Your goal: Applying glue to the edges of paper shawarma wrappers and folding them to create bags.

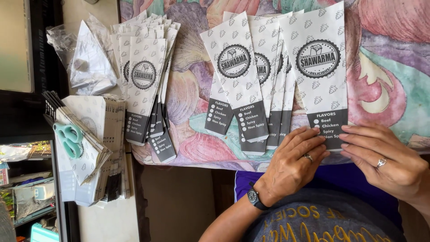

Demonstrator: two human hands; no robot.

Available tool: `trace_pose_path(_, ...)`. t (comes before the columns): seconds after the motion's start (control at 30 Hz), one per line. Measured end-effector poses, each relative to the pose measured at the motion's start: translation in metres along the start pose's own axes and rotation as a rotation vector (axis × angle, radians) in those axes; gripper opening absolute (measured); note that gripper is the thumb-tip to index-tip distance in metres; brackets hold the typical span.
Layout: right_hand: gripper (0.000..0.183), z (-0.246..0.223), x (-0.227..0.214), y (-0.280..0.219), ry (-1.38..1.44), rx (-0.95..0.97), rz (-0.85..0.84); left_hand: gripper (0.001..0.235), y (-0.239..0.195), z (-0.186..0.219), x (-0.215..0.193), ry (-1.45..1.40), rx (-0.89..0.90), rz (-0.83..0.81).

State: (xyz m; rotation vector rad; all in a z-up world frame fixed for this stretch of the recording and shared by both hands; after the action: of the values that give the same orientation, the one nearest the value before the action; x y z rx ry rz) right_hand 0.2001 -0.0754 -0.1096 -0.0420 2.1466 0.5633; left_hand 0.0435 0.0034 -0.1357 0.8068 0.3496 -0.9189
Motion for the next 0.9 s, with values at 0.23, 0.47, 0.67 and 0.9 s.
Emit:
trace_pose_path(0.23, 0.010, -0.005, -0.007, 0.015, 0.115, 0.232, 0.048, 0.008, 0.011, 0.008, -0.003, 0.008, -0.161, 0.047)
trace_pose_path(0.47, 0.011, 0.006, -0.002, 0.006, 0.198, 0.334, 0.053, 0.014, 0.011, 0.003, 0.003, 0.017, -0.279, 0.033)
trace_pose_path(0.67, 0.011, 0.010, -0.003, 0.002, 0.265, 0.416, 0.006, 0.023, 0.004, 0.004, -0.003, -0.140, -0.251, -0.048)
trace_pose_path(0.9, 0.022, -0.009, 0.001, 0.013, 0.055, 0.143, 0.031, 0.033, 0.002, 0.001, -0.021, 0.219, -0.294, 0.049)
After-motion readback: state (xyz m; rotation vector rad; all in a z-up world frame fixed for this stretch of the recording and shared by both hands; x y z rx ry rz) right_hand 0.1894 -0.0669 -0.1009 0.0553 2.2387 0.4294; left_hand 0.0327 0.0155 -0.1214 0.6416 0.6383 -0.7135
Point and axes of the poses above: each hand's wrist, its own y-axis towards the middle knuckle, its own x-axis out of the palm, z = x × y, the point moved 4 cm from there along y, towards the middle knuckle, and after that the axes turned 14 degrees about -z, right-handed, at the moved point
